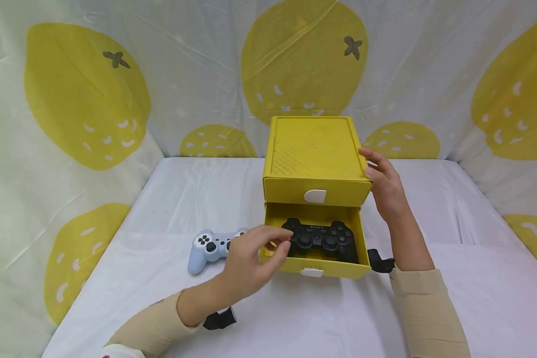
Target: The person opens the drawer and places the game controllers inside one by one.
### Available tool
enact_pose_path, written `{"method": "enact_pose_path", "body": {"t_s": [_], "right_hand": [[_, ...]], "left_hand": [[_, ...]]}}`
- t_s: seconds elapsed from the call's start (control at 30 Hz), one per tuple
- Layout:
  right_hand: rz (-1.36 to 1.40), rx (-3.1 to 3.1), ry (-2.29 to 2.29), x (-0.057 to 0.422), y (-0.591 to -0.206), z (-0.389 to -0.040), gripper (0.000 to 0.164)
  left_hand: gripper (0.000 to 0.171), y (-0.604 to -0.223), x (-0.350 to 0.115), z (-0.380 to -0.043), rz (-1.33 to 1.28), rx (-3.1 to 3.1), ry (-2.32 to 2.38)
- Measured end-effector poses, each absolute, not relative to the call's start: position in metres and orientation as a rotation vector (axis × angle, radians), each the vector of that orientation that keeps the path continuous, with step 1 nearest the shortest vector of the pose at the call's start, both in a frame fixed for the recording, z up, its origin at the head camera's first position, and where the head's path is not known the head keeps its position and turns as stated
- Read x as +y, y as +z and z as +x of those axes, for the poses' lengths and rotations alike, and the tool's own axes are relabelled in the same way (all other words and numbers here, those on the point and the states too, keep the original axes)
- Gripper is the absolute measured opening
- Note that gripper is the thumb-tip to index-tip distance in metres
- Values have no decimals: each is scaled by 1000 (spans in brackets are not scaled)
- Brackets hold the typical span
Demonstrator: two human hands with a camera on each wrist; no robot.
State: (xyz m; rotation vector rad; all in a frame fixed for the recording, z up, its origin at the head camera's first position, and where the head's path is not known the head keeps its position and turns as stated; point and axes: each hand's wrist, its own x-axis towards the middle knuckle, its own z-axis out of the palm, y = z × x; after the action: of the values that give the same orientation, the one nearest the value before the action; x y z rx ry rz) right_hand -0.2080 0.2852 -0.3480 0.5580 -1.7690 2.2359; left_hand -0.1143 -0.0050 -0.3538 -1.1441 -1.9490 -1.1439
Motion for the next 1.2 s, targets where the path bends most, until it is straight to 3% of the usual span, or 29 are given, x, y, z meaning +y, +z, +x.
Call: {"method": "enact_pose_path", "body": {"t_s": [0.43,0.73,1.2], "right_hand": [[558,-1737,2251,285,-349,-209,37],[550,-1746,2252,284,-348,-209,37],[542,-1756,2245,285,-348,-207,38]], "left_hand": [[13,-388,-2,-94,-1251,-2107,-1056],[17,-391,0,-90,-1234,-2401,-1040],[11,-404,9,-96,-1180,-2279,-1029]]}}
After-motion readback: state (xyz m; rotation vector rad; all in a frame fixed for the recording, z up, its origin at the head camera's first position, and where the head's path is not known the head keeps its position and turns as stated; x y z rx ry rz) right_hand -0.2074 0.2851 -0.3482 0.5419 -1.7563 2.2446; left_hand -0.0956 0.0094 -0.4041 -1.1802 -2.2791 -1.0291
